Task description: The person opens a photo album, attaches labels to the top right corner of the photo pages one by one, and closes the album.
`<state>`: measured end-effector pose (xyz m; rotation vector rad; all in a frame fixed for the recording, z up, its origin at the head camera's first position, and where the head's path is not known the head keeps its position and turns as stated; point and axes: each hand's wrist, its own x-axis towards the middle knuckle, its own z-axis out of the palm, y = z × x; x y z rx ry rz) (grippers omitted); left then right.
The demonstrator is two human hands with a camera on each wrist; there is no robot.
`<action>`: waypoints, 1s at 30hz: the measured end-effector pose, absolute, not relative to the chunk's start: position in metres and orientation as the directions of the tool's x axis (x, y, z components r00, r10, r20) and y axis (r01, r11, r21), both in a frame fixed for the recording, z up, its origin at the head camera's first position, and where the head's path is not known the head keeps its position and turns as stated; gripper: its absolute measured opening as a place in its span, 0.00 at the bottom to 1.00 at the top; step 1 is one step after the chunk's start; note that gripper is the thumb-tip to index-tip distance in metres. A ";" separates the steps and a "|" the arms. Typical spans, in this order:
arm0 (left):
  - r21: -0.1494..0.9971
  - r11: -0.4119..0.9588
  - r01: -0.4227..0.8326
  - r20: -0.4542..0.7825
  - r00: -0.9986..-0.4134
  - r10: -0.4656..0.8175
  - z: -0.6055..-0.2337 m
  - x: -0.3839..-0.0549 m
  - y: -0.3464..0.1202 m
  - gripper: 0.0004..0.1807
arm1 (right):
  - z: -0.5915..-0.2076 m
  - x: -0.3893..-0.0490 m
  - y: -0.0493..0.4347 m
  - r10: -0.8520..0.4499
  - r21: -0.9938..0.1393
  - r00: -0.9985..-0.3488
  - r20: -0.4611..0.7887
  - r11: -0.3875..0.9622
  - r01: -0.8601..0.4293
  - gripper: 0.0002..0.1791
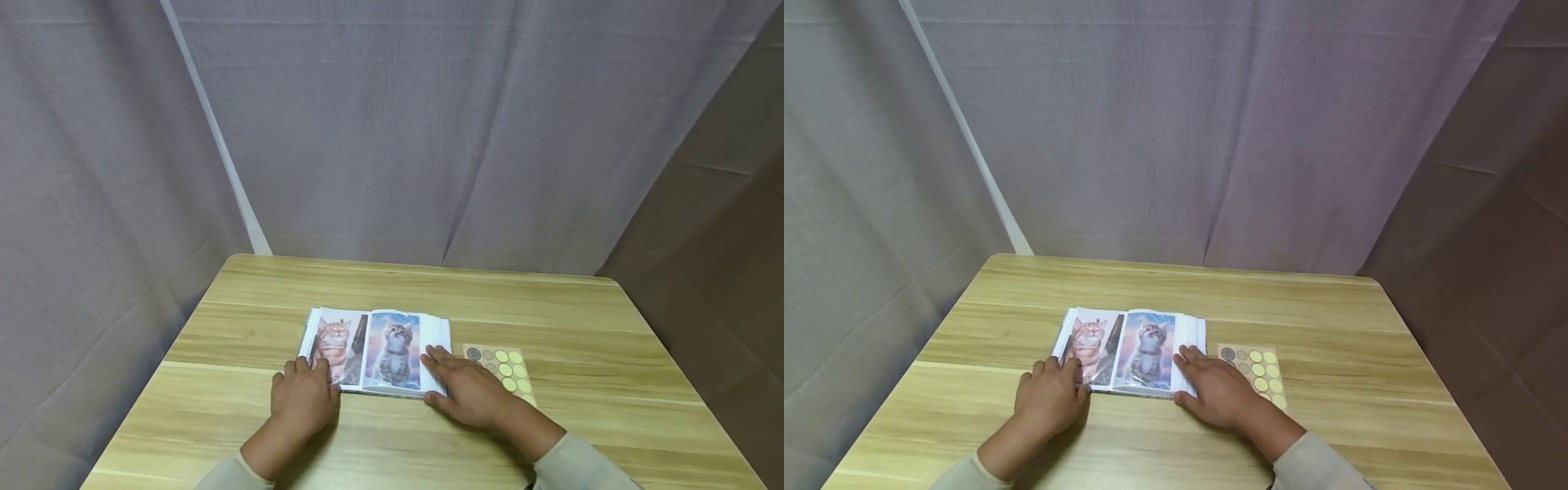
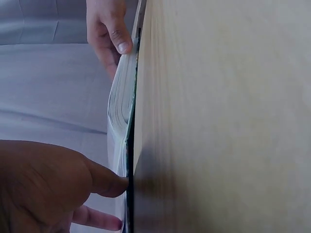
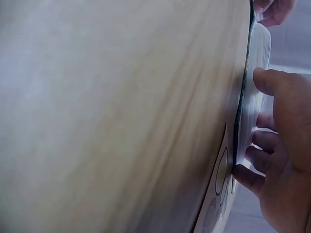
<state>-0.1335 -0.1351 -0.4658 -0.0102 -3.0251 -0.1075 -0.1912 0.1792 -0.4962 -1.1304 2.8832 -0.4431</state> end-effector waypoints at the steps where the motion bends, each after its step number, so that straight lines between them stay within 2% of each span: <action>1: 0.071 0.997 0.010 0.109 -0.994 0.003 -0.465 -0.134 -0.135 0.20 | -0.496 -0.191 0.180 -0.668 -0.267 -0.739 0.088 0.699 -0.664 0.40; 11: 0.074 0.997 0.029 0.091 -0.996 0.022 -0.463 -0.134 -0.134 0.23 | -0.495 -0.193 0.185 -0.686 -0.288 -0.722 0.086 0.677 -0.677 0.42; 15: 0.076 0.995 0.060 0.143 -0.989 0.049 -0.464 -0.133 -0.133 0.22 | -0.495 -0.192 0.185 -0.688 -0.306 -0.721 0.083 0.671 -0.675 0.43; 19: 0.105 0.985 0.138 0.249 -0.962 0.108 -0.464 -0.133 -0.127 0.18 | -0.493 -0.192 0.186 -0.679 -0.317 -0.730 0.078 0.677 -0.664 0.43; 23: 0.189 0.948 0.258 0.315 -0.930 0.190 -0.464 -0.135 -0.115 0.17 | -0.490 -0.190 0.189 -0.670 -0.333 -0.740 0.064 0.685 -0.649 0.42; 30: 0.367 0.838 0.404 0.238 -0.911 0.335 -0.460 -0.128 -0.088 0.13 | -0.490 -0.188 0.196 -0.656 -0.349 -0.747 0.107 0.678 -0.646 0.41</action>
